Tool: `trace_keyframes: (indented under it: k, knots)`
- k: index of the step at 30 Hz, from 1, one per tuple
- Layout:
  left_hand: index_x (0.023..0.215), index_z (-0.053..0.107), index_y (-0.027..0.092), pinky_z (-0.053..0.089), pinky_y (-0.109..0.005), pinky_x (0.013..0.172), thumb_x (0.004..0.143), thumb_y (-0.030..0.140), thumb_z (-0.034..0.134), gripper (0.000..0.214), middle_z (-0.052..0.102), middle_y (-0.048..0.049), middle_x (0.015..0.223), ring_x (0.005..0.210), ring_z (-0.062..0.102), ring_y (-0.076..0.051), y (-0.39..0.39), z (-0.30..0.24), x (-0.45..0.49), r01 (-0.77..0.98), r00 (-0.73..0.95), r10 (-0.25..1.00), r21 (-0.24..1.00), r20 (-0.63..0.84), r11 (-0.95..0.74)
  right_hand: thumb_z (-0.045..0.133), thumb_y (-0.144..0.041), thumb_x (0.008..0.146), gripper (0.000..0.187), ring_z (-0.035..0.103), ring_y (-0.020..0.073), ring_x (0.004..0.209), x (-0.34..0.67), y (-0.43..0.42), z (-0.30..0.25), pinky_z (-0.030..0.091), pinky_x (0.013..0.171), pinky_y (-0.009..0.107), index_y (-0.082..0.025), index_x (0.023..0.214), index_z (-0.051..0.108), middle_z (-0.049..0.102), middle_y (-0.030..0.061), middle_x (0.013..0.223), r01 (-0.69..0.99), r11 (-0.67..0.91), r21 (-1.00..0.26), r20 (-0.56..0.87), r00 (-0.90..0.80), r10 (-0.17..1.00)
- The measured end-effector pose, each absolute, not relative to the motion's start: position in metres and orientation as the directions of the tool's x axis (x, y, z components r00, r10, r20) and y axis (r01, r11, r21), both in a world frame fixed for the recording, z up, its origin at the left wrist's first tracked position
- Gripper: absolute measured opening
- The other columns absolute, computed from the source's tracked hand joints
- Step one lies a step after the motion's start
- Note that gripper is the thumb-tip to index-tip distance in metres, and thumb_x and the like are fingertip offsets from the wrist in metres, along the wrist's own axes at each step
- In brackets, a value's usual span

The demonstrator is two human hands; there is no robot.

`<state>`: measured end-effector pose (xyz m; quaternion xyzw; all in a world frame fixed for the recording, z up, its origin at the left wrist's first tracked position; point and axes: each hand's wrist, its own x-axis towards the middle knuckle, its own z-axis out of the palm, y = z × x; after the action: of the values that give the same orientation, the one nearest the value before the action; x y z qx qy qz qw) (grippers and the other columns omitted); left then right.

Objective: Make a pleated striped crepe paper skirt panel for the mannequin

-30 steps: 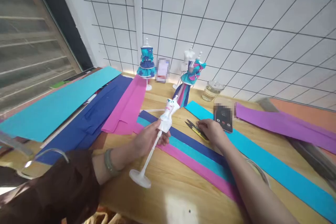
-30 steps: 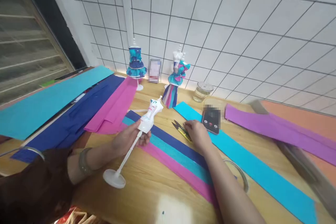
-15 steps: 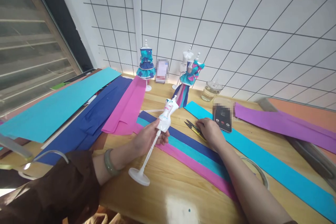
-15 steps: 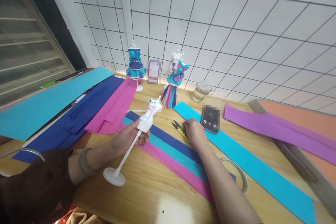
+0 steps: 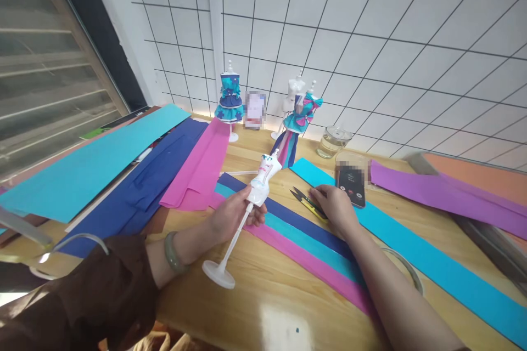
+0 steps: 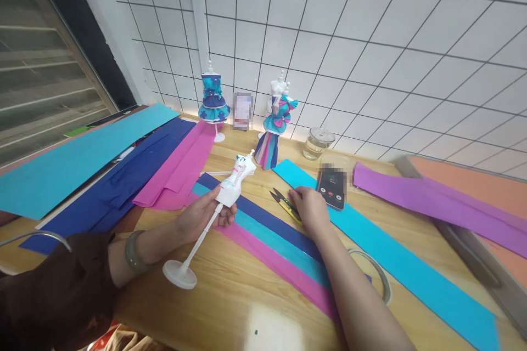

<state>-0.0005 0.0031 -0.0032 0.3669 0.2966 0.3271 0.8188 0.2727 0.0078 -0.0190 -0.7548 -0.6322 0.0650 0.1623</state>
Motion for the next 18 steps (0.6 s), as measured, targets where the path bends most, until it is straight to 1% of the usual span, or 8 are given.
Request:
trace_keyframes:
  k: [4,8,13,16,18]
  knots:
    - [0.084,0.056,0.012,0.042,-0.028,0.062,0.082,0.050,0.041,0.041,0.059,-0.0071,0.075,0.060,0.056,-0.015,0.003,-0.002,-0.001,-0.310,0.609,0.756,0.806,-0.239,0.504,0.045,-0.036,0.080,0.027,0.059,0.0207,0.081,0.269,0.009,-0.025,0.038,0.064,0.027,-0.021,0.081,0.067,0.066,0.0086,0.090,0.941,-0.140,-0.308,0.134,0.189,0.973]
    - [0.085,0.056,0.011,0.042,-0.028,0.062,0.082,0.049,0.041,0.040,0.059,-0.0071,0.074,0.061,0.056,-0.015,0.003,0.000,-0.002,-0.312,0.596,0.763,0.804,-0.249,0.506,0.046,-0.035,0.080,0.026,0.060,0.0209,0.080,0.275,0.007,-0.027,0.039,0.064,0.027,-0.021,0.083,0.068,0.067,0.0077,0.089,0.931,-0.146,-0.333,0.110,0.193,0.975]
    - [0.083,0.056,0.011,0.043,-0.028,0.062,0.082,0.052,0.039,0.044,0.059,-0.0077,0.071,0.060,0.056,-0.016,0.003,0.001,-0.002,-0.327,0.591,0.767,0.795,-0.250,0.511,0.047,-0.034,0.079,0.029,0.061,0.0199,0.084,0.285,0.003,-0.028,0.042,0.069,0.026,-0.021,0.093,0.069,0.067,0.0061,0.097,0.916,-0.104,-0.387,0.064,0.139,0.988]
    - [0.086,0.056,0.011,0.042,-0.028,0.061,0.084,0.051,0.037,0.044,0.060,-0.0080,0.073,0.060,0.057,-0.016,0.003,0.000,-0.002,-0.324,0.598,0.764,0.798,-0.243,0.508,0.048,-0.036,0.078,0.031,0.062,0.0186,0.081,0.288,0.001,-0.026,0.043,0.067,0.025,-0.022,0.095,0.069,0.068,0.0046,0.095,0.908,-0.085,-0.410,0.038,0.110,0.993]
    - [0.087,0.057,0.012,0.042,-0.027,0.061,0.084,0.050,0.037,0.043,0.060,-0.0079,0.074,0.061,0.056,-0.015,0.003,-0.002,-0.002,-0.324,0.609,0.757,0.797,-0.237,0.510,0.046,-0.038,0.078,0.033,0.063,0.0183,0.076,0.288,-0.001,-0.023,0.044,0.061,0.024,-0.022,0.095,0.070,0.070,0.0038,0.088,0.905,-0.098,-0.415,0.026,0.119,0.993]
